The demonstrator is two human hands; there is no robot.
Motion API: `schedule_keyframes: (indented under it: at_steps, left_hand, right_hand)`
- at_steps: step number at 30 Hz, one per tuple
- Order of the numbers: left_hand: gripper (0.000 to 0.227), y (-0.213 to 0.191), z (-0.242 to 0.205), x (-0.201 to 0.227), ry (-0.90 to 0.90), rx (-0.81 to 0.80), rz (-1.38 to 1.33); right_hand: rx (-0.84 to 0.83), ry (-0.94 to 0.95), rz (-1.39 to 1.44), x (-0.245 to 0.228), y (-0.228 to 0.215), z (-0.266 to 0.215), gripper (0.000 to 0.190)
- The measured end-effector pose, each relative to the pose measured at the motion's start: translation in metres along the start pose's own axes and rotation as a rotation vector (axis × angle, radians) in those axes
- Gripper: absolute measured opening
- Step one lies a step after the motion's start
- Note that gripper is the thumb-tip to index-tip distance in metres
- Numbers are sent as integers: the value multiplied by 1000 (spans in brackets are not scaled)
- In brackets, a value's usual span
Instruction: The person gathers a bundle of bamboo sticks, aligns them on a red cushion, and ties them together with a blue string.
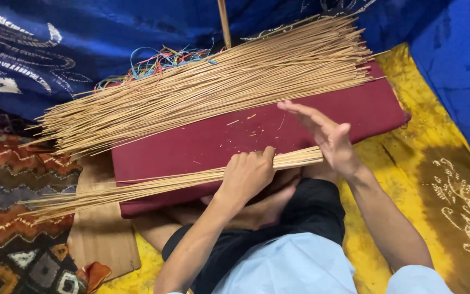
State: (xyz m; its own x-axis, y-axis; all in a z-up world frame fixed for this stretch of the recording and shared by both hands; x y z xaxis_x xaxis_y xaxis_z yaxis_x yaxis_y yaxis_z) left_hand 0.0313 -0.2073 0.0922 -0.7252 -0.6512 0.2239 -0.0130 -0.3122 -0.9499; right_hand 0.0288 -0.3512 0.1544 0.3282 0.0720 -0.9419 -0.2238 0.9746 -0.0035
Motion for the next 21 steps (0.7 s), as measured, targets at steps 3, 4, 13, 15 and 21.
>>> schedule_keyframes:
  at_steps: [3,4,13,15,21]
  left_hand:
    - [13,-30,8,21,10,-39,-23]
    - [13,-18,7,16,11,-31,-18]
    - [12,3,-1,-4,-13,-71,29]
    - [12,2,1,-9,-25,-90,29]
    - [16,36,7,9,34,-99,74]
  right_hand:
    - [48,42,45,3,11,1,122]
    - [45,34,43,2,8,1,122]
    - [11,29,-29,-8,3,0,118]
    - [-73,81,-505,-30,-9,-1,63]
    - [-396,78,-1716,39,22,-38,30]
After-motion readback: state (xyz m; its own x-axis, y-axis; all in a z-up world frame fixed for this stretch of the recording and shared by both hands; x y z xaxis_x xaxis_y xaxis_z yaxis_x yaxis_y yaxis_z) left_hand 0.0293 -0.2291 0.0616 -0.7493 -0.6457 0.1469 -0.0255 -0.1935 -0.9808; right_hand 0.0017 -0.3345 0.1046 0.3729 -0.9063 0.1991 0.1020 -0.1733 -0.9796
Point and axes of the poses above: each hand's wrist, its own z-axis towards the middle knuckle, its own y-axis out of the palm, x = y × z, the point moved 7 cm from there along z, towards the middle knuckle, and after that the axes turned 4 degrees about y, right-handed, at the moved point
